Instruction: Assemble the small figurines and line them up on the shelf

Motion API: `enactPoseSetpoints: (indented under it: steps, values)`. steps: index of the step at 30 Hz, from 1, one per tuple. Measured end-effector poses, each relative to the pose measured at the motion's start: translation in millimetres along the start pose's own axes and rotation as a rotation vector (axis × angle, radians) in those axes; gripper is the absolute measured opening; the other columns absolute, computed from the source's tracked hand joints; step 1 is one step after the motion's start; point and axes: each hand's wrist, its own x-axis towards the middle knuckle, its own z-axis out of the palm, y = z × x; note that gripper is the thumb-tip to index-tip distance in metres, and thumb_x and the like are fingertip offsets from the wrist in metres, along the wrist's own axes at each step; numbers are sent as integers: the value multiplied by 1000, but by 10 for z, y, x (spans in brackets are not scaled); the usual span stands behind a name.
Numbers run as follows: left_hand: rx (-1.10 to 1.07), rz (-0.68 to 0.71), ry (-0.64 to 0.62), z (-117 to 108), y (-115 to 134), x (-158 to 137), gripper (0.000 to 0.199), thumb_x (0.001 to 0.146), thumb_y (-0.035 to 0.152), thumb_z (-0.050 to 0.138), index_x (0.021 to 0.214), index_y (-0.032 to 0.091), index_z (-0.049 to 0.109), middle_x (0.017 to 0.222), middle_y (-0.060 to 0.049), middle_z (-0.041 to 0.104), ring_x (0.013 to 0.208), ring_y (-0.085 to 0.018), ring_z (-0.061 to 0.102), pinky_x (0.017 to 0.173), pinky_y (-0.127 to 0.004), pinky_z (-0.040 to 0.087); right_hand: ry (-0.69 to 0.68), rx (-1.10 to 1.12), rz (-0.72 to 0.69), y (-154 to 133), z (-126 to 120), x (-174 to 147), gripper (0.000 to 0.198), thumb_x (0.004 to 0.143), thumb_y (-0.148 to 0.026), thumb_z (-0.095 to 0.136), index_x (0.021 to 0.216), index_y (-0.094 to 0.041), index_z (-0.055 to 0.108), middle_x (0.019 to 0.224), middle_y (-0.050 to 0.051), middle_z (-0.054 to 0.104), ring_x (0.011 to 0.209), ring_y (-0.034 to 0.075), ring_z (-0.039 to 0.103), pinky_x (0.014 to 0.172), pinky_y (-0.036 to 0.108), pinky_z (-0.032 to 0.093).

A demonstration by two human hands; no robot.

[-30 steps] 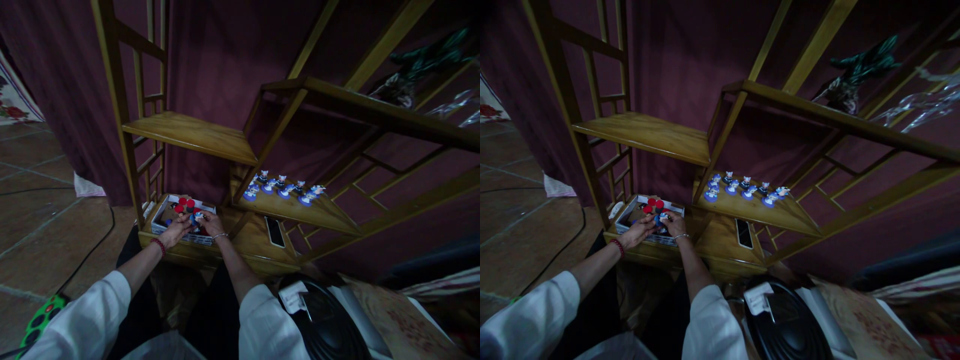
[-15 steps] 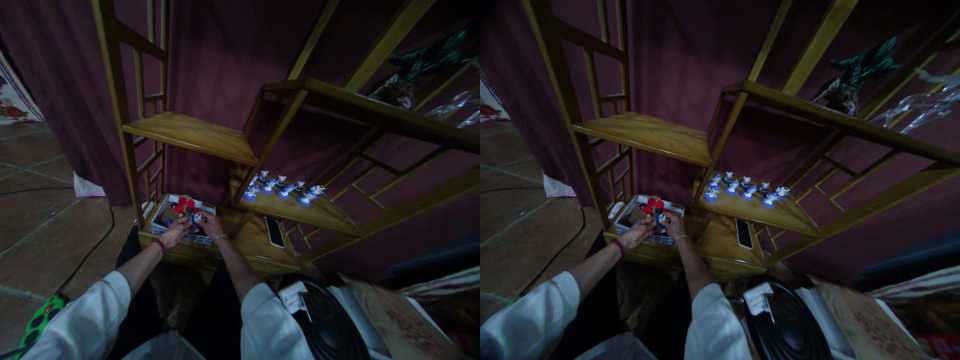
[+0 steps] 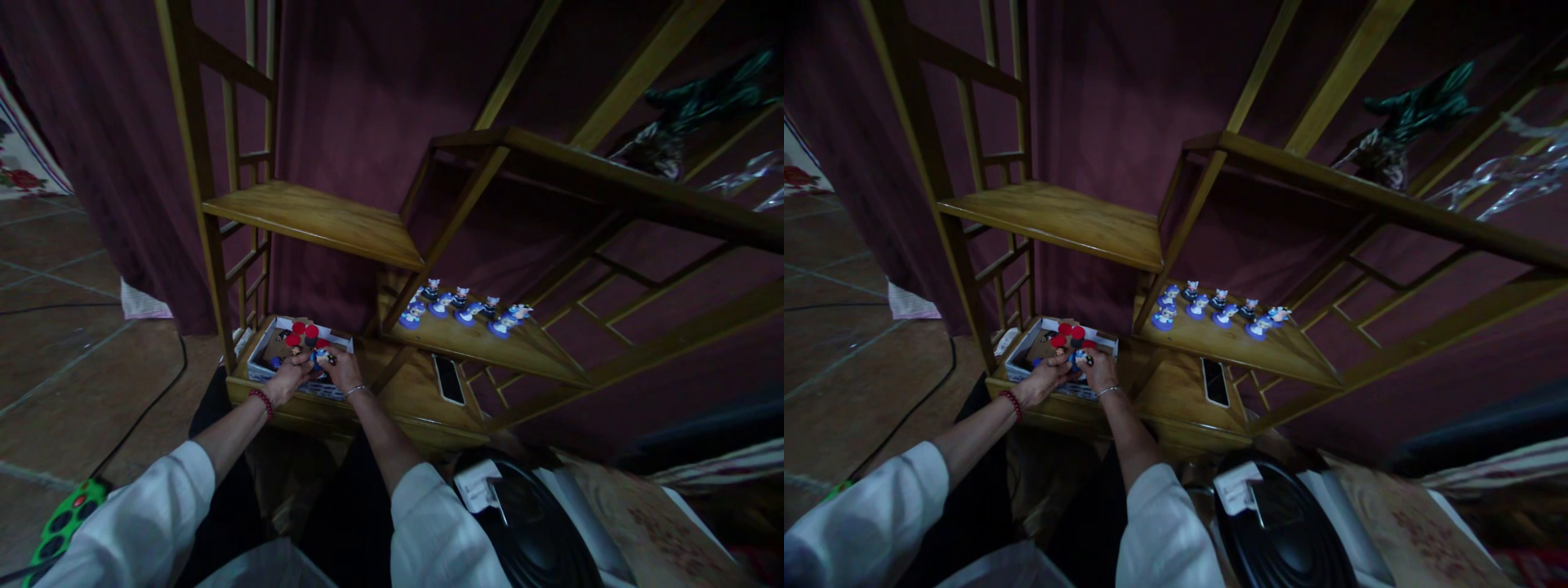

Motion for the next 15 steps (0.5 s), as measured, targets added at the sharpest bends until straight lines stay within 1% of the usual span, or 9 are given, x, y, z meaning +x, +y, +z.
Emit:
enactPoseSetpoints:
  steps: [3,9,15]
  values:
    - [-5,20,5,2,-11,6,17,67,2,60,79,12,66,93,-8,66,91,-18,60,83,-32,49,13,-21,18,-15,28,-1,29,71,-28,59,100,-21,64,87,2,68,77,14,61,73,23,47]
    - [-23,50,-19,-5,-30,19,15,62,5,66,76,12,66,92,-7,66,93,-18,59,85,-34,48,22,-75,97,-71,56,-2,28,72,-30,58,99,-24,64,88,1,68,77,14,61,71,22,45]
    - [-11,57,14,-25,-67,62,16,61,5,64,75,12,66,92,-7,66,94,-19,58,85,-34,47,43,-113,205,-130,94,-17,24,72,-33,55,92,-23,65,82,2,68,73,14,61,66,19,44]
